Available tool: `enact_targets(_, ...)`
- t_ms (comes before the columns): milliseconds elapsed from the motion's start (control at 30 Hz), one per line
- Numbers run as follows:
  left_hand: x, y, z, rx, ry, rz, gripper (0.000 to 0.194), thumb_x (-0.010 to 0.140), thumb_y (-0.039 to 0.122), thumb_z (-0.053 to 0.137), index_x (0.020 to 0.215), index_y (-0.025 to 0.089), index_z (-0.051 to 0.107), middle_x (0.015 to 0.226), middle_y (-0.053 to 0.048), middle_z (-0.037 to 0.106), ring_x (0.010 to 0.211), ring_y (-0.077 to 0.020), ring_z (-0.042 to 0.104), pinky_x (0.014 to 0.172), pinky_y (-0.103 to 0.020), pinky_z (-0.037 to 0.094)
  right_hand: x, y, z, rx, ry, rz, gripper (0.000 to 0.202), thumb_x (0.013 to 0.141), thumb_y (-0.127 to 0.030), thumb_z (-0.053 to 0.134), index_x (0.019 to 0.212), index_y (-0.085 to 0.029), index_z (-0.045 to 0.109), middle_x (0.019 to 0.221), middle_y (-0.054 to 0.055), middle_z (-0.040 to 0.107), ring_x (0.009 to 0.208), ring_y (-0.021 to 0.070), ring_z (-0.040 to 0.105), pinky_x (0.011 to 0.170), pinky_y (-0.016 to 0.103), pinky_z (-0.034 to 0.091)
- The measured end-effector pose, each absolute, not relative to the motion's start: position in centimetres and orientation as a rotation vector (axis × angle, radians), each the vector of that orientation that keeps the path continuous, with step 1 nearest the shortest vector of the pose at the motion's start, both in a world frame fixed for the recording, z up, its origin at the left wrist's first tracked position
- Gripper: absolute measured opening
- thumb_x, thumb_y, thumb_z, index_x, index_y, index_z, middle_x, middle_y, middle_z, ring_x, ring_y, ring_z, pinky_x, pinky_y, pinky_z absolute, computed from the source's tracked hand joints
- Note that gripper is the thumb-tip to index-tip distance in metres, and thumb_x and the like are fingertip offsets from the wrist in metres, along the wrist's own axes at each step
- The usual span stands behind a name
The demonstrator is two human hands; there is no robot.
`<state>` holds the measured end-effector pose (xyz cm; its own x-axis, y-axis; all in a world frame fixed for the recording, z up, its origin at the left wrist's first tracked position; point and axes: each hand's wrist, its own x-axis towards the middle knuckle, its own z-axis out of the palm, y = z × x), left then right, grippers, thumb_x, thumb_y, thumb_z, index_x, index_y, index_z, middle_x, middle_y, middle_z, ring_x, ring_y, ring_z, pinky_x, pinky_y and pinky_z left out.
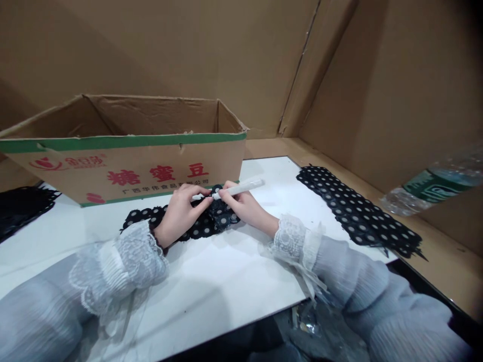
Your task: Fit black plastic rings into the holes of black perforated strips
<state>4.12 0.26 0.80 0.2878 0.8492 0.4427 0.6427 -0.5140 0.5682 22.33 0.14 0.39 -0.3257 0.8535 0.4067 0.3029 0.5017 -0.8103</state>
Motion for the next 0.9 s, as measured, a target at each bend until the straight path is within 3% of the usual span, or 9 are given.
enact_targets(267,4.9,-0.1,1.2,1.962,1.345,1.006,0.024,0.079,0.036,0.052,0.085,0.018,0.066,0.095,-0.004,0.069,0.091,-0.0233,0.060,0.084,-0.032,0.042,21.6,-0.4,0.5,-1.022,-1.872,0.616,0.031,0.089,-0.035,0.040,0.064,-0.021,0.028,0.061,-0.004,0.033,0.059,0.0116,0.037,0.059,0.028,0.029)
enact_targets(533,1.8,2.1,1.2,1.474,1.383,1.215,0.025,0.076,0.042,0.057,0.084,0.018,0.059,0.083,-0.005,0.069,0.081,-0.0212,0.062,0.077,-0.033,0.046,24.2,0.8,-0.2,-1.222,-1.644,0.636,0.029,0.083,-0.032,0.044,0.060,-0.020,0.032,0.055,-0.005,0.033,0.055,0.0111,0.036,0.056,0.027,0.028)
enact_targets(900,2.9,0.9,1.1,1.417,1.234,1.146,0.022,0.074,0.039,0.064,0.078,0.017,0.063,0.077,-0.001,0.067,0.074,-0.0149,0.057,0.075,-0.025,0.040,23.9,0.5,0.0,-1.114,-1.701,0.792,0.032,0.085,-0.044,0.044,0.064,-0.020,0.044,0.063,-0.001,0.045,0.064,0.0140,0.044,0.064,0.029,0.034)
